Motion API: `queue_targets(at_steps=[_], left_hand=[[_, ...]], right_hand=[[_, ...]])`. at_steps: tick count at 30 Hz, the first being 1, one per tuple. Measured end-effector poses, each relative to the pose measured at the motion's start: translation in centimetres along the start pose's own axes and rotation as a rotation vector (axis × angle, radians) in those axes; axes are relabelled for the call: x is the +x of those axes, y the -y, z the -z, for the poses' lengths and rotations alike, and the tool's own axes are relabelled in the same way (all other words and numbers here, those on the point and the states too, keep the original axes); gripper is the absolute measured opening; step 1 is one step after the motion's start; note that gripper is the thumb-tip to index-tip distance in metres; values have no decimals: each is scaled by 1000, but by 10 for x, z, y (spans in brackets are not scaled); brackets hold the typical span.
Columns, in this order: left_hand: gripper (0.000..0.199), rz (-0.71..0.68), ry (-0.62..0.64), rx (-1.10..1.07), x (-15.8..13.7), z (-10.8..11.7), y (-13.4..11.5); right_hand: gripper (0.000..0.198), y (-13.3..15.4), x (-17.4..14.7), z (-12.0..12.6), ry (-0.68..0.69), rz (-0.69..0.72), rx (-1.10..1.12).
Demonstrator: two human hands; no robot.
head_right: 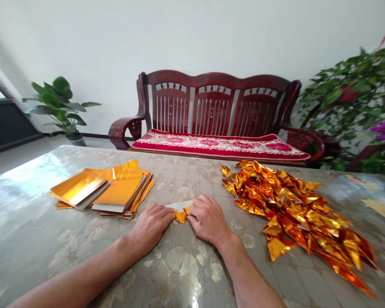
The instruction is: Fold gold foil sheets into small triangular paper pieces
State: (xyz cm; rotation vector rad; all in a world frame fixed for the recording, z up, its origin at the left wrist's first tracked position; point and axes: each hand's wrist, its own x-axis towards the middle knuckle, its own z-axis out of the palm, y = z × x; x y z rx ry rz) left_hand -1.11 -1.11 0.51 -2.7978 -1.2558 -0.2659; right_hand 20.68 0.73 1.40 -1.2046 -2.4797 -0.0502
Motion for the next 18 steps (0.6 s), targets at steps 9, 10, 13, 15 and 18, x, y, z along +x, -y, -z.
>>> queue_targets(at_steps=[9, 10, 13, 15, 18], left_hand=[[25, 53, -13, 125, -3, -5, -28], [28, 58, -16, 118, -3, -4, -30], [35, 63, -17, 89, -3, -4, -34], [39, 60, -14, 83, -4, -7, -37], [48, 80, -12, 87, -6, -10, -41]], right_hand=[[11, -5, -1, -9, 7, 10, 113], [11, -5, -1, -10, 7, 4, 115], [11, -5, 1, -11, 6, -34, 129], [8, -5, 2, -13, 6, -70, 146], [5, -4, 5, -14, 11, -135, 161]])
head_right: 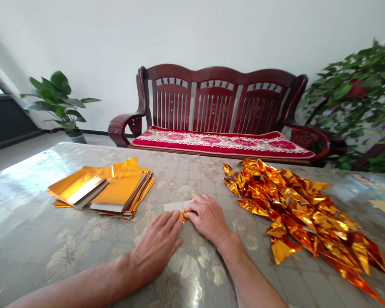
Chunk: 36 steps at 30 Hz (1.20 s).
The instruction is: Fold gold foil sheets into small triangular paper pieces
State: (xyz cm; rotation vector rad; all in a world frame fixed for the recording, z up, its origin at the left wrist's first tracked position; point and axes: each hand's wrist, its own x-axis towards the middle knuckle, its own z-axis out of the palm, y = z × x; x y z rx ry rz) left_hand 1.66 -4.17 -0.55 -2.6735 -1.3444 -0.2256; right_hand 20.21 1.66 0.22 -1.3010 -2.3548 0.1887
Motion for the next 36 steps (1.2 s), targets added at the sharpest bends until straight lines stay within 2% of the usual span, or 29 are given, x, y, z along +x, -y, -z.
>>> queue_targets(at_steps=[3, 8, 13, 17, 19, 22, 26, 29, 31, 33, 36], left_hand=[[56, 14, 12, -16, -1, 2, -3], [59, 7, 4, -46, 1, 10, -4], [45, -6, -15, -87, 4, 10, 2], [21, -28, 13, -212, 7, 10, 22], [19, -10, 32, -287, 10, 9, 33], [19, 66, -7, -342, 14, 5, 44], [14, 132, -74, -410, 21, 0, 47], [34, 183, -119, -411, 25, -1, 52], [45, 224, -99, -402, 28, -1, 57], [43, 249, -66, -413, 31, -1, 62], [27, 275, -27, -447, 35, -1, 65]], right_hand=[[7, 0, 4, -2, 4, -64, 17], [10, 1, 12, -7, 11, -147, 56], [7, -1, 14, -12, -23, -222, 47], [19, -6, 11, -9, -19, -186, 45], [14, -6, 10, -5, -4, -169, 33], [6, -5, 11, 0, 29, -168, 24], [12, -5, 13, 1, 58, -198, 60], [24, -8, 14, -1, 78, -192, 92], [20, -10, 14, -1, 98, -151, 105], [11, -12, 15, 0, 111, -115, 113], [4, -13, 14, 0, 102, -104, 120]])
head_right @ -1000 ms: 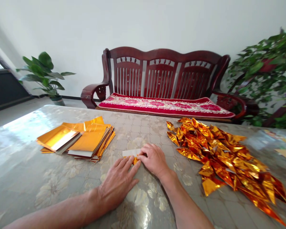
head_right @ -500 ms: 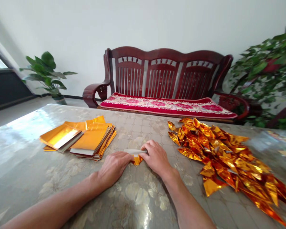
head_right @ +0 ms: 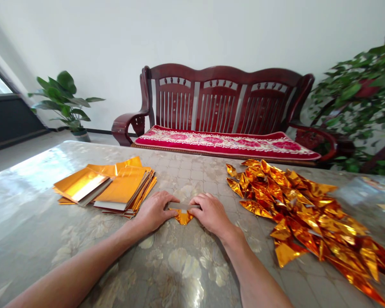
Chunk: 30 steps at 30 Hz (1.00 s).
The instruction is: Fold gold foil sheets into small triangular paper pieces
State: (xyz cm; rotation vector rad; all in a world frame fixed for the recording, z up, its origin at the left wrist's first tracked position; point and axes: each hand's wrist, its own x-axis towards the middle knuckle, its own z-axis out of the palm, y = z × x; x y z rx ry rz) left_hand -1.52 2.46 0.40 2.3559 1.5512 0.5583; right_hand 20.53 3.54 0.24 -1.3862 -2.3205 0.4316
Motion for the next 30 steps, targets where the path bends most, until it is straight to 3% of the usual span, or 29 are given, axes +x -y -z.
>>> queue_targets(at_steps=[4, 9, 16, 20, 30], left_hand=[[10, 33, 4, -56, -1, -3, -2], [7, -65, -44, -67, -9, -6, -4], [22, -190, -26, 187, -15, -5, -6], [14, -256, 26, 336, -20, -4, -10], [14, -256, 174, 489, -30, 4, -28]], right_hand=[[7, 0, -4, -3, -47, 24, 8], [10, 2, -10, -6, -115, 91, -17], [13, 3, -15, 0, -135, 245, -178], [19, 2, -17, 0, -133, 291, -207], [22, 7, -24, 3, -96, 299, -248]])
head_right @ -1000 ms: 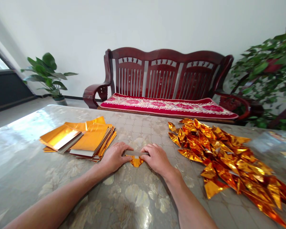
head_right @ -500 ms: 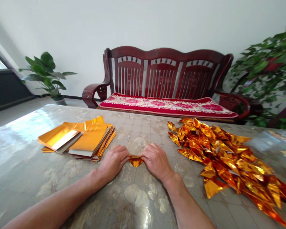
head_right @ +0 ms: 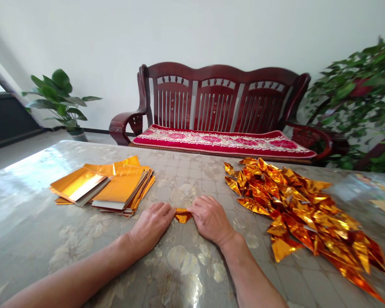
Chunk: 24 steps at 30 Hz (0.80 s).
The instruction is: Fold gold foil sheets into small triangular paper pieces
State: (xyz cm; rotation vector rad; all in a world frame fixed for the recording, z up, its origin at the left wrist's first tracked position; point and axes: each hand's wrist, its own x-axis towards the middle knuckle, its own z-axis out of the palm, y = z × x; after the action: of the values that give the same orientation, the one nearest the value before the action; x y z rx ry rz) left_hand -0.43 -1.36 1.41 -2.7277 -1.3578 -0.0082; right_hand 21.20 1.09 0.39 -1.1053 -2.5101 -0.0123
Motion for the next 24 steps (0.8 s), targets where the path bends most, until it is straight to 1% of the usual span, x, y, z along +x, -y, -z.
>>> queue_targets(at_steps=[3, 6, 10, 14, 17, 19, 23, 24], left_hand=[[20, 6, -23, 45, -3, -4, -6], [26, 14, -48, 60, -7, -6, -12], [27, 26, -20, 79, -11, -2, -18], [23, 43, 11, 70, -11, 5, -17], [17, 62, 9, -12, -4, 10, -10], [24, 127, -17, -61, 5, 12, -6], [16, 216, -65, -139, 19, 9, 2], [18, 231, -67, -175, 21, 7, 3]], right_hand=[[19, 3, 1, 3, 5, -36, -22], [24, 6, 3, 1, -8, -116, -21], [19, 6, 6, -4, -26, -278, 43], [12, 2, 5, -4, 2, -386, 94], [11, -2, 5, -3, 27, -390, 104], [12, -3, 6, -3, 43, -360, 104], [14, -4, 5, -3, 40, -319, 95], [14, -4, 5, -3, 40, -312, 94]])
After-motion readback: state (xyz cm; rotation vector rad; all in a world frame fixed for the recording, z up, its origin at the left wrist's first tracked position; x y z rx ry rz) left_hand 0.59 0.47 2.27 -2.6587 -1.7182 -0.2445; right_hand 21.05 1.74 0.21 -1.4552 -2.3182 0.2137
